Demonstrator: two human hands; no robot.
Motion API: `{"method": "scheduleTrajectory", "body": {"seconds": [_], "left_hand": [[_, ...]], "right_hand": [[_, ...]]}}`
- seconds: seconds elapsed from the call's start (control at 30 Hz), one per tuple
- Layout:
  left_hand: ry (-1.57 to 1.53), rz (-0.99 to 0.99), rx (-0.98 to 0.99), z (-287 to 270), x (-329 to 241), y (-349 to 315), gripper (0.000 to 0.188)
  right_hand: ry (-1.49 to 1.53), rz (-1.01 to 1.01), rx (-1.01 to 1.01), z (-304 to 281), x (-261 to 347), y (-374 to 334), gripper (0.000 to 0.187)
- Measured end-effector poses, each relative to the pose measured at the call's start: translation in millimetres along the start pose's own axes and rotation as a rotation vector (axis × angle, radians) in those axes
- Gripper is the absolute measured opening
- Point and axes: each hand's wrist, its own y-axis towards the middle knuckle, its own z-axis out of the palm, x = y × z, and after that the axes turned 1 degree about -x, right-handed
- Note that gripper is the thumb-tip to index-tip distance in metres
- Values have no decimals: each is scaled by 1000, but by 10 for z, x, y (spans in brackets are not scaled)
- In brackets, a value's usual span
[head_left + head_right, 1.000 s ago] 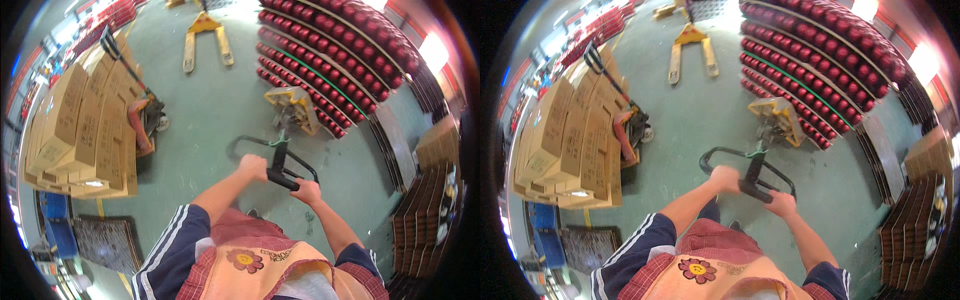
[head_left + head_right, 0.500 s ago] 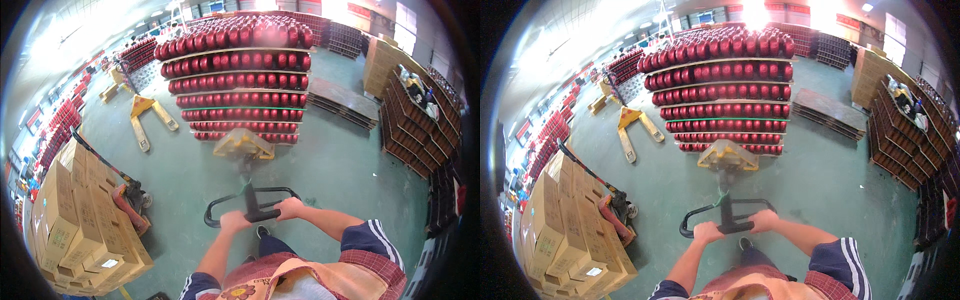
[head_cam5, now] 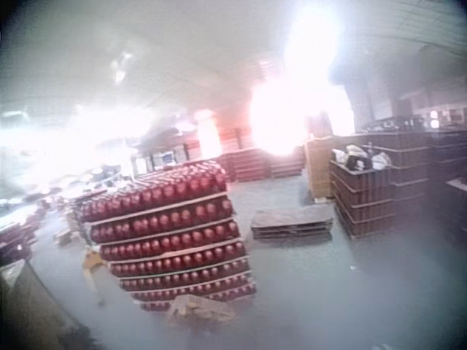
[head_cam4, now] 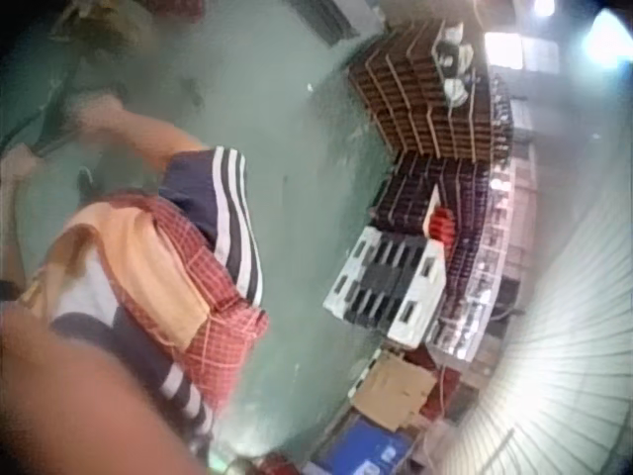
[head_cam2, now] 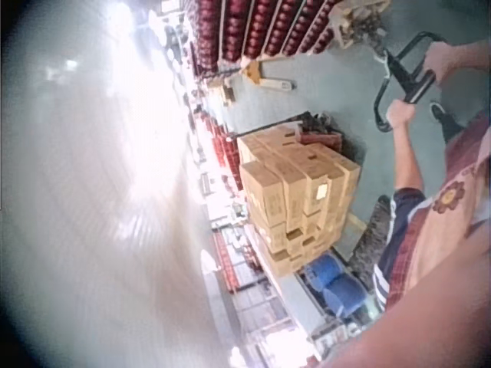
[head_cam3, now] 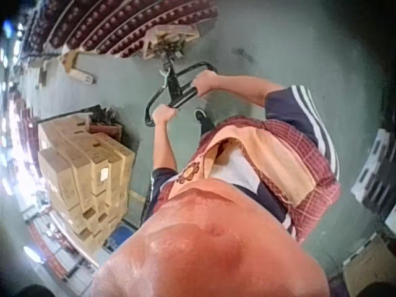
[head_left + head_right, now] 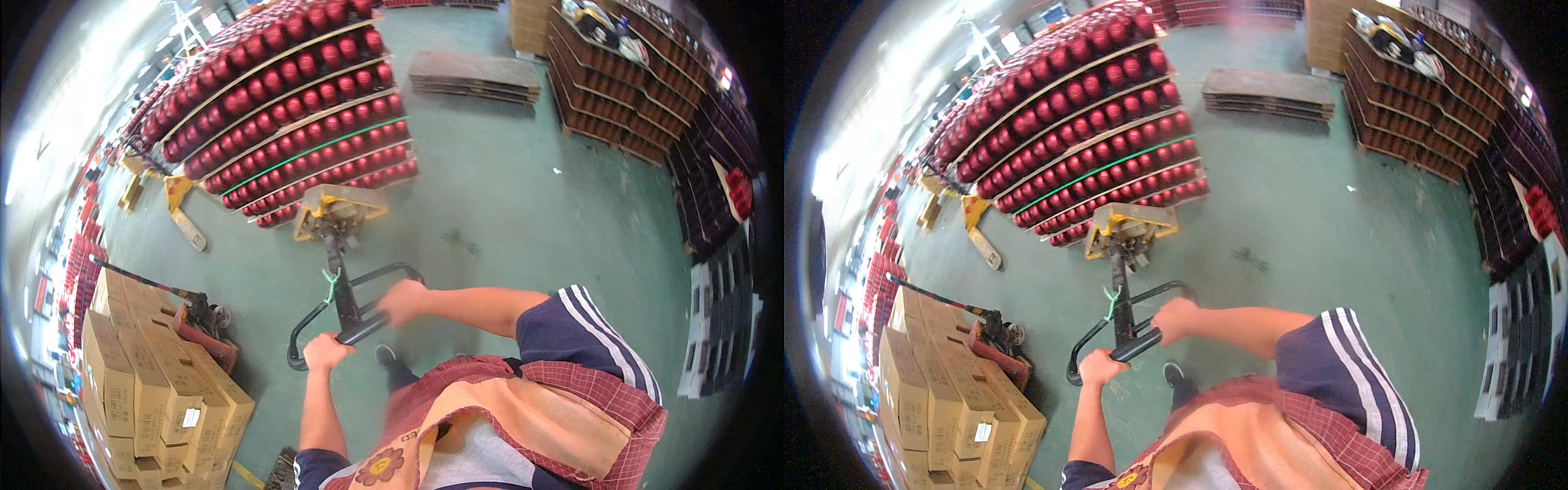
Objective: The person uses a manual pallet jack to move a pallet stacked with red containers across a warehouse floor. They then place several containers onto a conveyor belt one by one.
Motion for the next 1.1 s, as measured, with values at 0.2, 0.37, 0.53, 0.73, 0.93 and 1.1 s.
{"method": "scheduleTrajectory", "body": {"seconds": [0.2, 0.37, 0.53, 0.73, 0.93, 1.1], "left_hand": [[106, -53, 83, 276, -707, -356, 48], [-19, 136, 3, 177, 1209, -303, 45], [-51, 215, 17, 914, 4106, -158, 43], [-105, 219, 68, 497, 5802, -180, 46], [-112, 215, 59, 824, 4718, -827, 47], [-124, 182, -10, 1509, 2234, -1370, 45]], "right_hand": [[168, -12, 8, 169, -252, -836, 35], [-65, 90, 23, 367, 1217, 269, 43], [-98, 202, 39, 1794, 3273, 1926, 43], [-151, 229, 78, 1748, 4680, 3011, 44], [-115, 212, 87, 1821, 4068, 1851, 42], [-142, 114, -73, 1944, 2372, -48, 37]]}}
